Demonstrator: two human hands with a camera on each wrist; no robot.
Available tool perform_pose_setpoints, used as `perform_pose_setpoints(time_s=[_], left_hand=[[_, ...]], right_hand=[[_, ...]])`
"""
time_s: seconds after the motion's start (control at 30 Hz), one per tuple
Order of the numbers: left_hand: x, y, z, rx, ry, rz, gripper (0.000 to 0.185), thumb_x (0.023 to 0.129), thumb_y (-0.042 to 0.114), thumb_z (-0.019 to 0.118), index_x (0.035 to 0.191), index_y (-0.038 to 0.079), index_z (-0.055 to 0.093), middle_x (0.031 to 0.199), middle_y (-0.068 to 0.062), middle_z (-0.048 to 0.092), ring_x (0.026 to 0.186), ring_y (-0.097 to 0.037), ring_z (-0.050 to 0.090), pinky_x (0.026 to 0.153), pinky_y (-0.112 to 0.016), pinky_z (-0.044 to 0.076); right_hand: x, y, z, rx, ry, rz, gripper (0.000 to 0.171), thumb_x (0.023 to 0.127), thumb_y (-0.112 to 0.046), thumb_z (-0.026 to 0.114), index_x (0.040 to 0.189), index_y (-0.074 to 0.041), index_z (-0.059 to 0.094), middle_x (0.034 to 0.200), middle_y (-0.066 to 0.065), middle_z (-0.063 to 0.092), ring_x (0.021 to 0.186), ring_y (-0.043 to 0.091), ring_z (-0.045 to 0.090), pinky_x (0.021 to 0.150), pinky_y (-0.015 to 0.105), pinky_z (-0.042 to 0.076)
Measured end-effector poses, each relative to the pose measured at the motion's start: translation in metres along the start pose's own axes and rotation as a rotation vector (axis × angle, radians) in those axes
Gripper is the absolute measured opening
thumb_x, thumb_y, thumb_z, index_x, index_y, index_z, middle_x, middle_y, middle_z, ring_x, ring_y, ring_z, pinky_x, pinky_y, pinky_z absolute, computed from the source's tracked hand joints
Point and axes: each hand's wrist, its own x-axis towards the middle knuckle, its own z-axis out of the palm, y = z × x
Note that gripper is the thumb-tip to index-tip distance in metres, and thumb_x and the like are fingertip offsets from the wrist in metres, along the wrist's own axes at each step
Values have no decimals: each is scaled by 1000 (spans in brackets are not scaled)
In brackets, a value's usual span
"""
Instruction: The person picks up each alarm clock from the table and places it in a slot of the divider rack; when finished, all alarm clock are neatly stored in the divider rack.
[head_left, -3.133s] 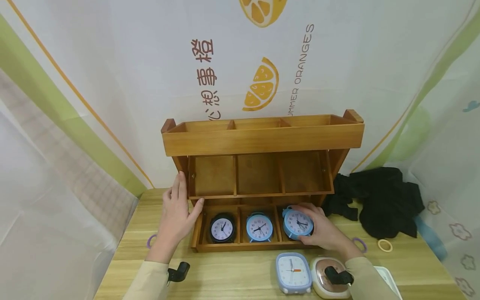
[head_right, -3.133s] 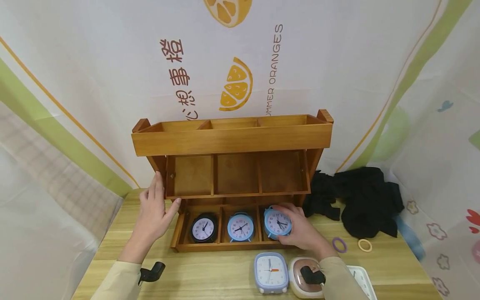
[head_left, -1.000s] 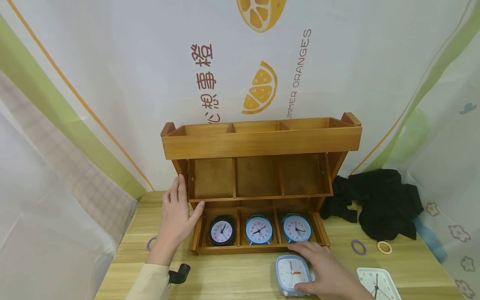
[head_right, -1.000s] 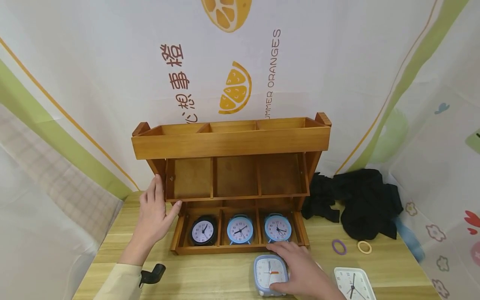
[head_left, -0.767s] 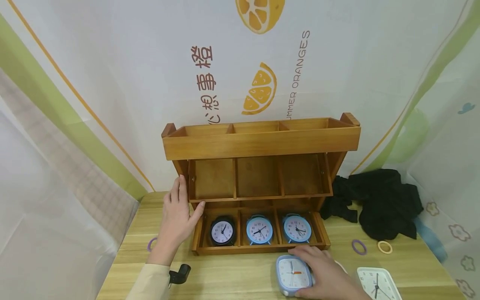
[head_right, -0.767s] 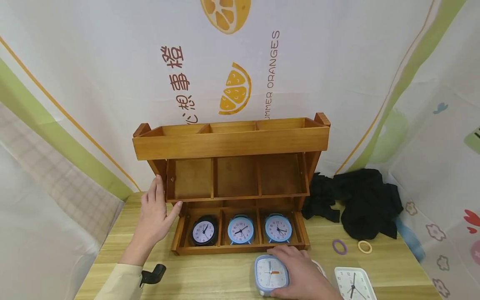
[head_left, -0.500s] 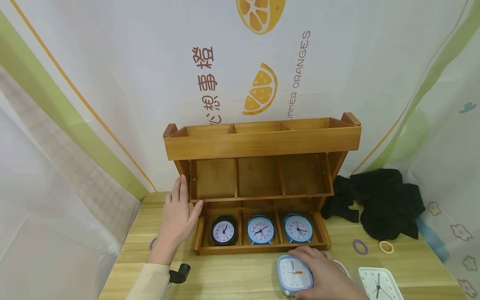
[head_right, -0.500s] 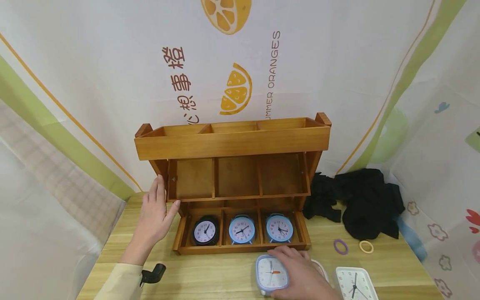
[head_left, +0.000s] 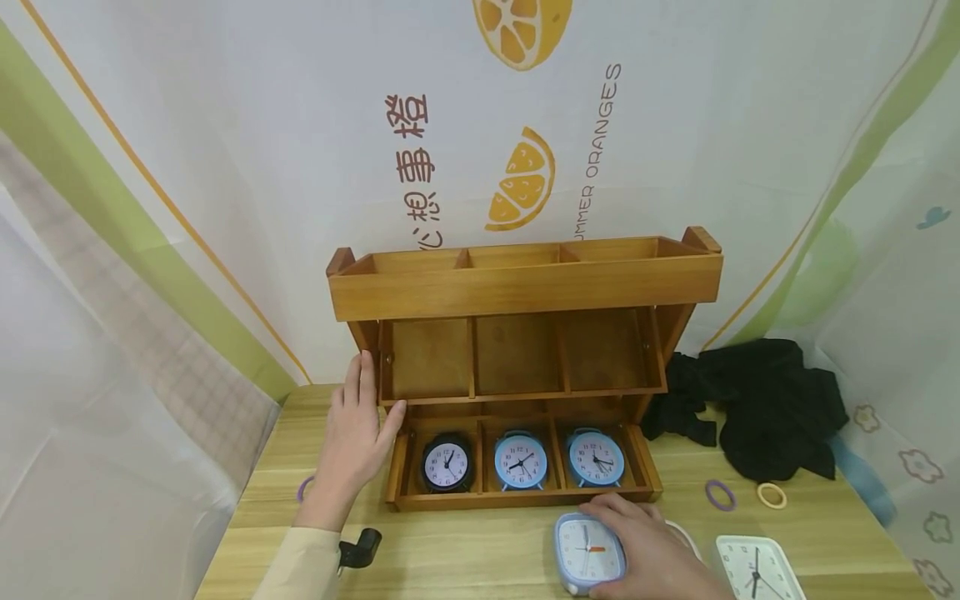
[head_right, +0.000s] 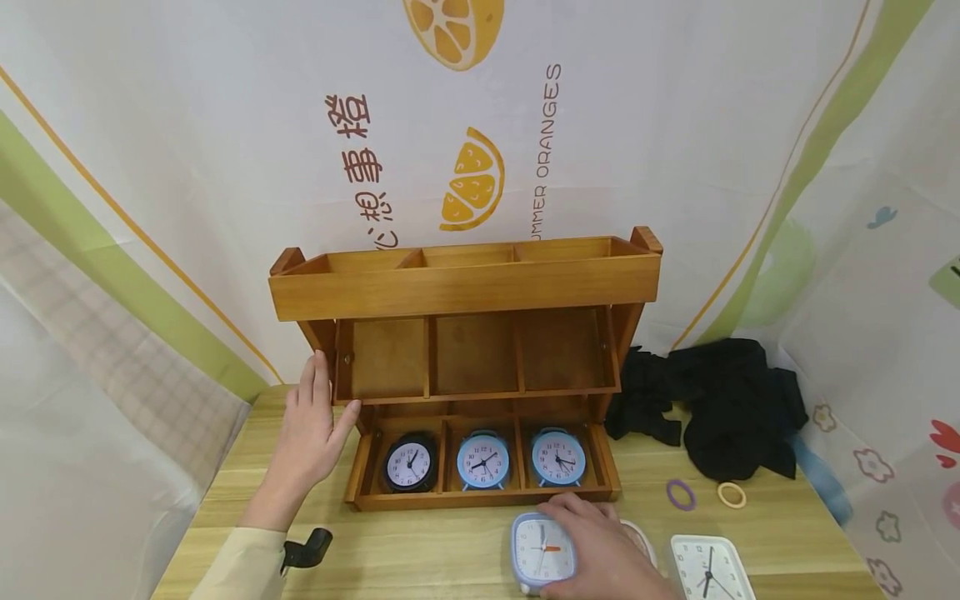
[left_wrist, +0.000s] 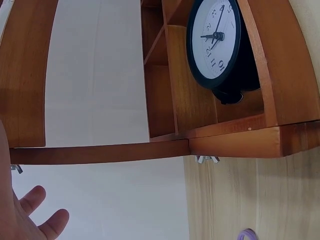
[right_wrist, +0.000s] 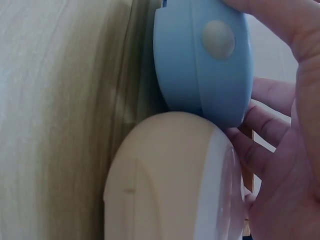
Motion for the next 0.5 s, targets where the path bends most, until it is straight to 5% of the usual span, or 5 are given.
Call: perform_pose_setpoints(time_s=[0.23,0.5], left_hand=[[-1,0,0,12,-7,-5,90,108,44,50,168,13,-10,171,-25,11,130,-54,39,103,-66,40],[1,0,1,-1,-1,-3,91,107,44,51,168,15,-11,171,-24,11,128,-54,39,102,-66,40]], right_hand=[[1,-3,1,12,-8,-7,99,61,-79,84,141,-25,62,139,-8,55,120,33,54,80,57,49],[2,-21,-14,71,80,-25,94,60,-72,89,142,-38,58,139,-12,52,121,26,52,78,56,51]])
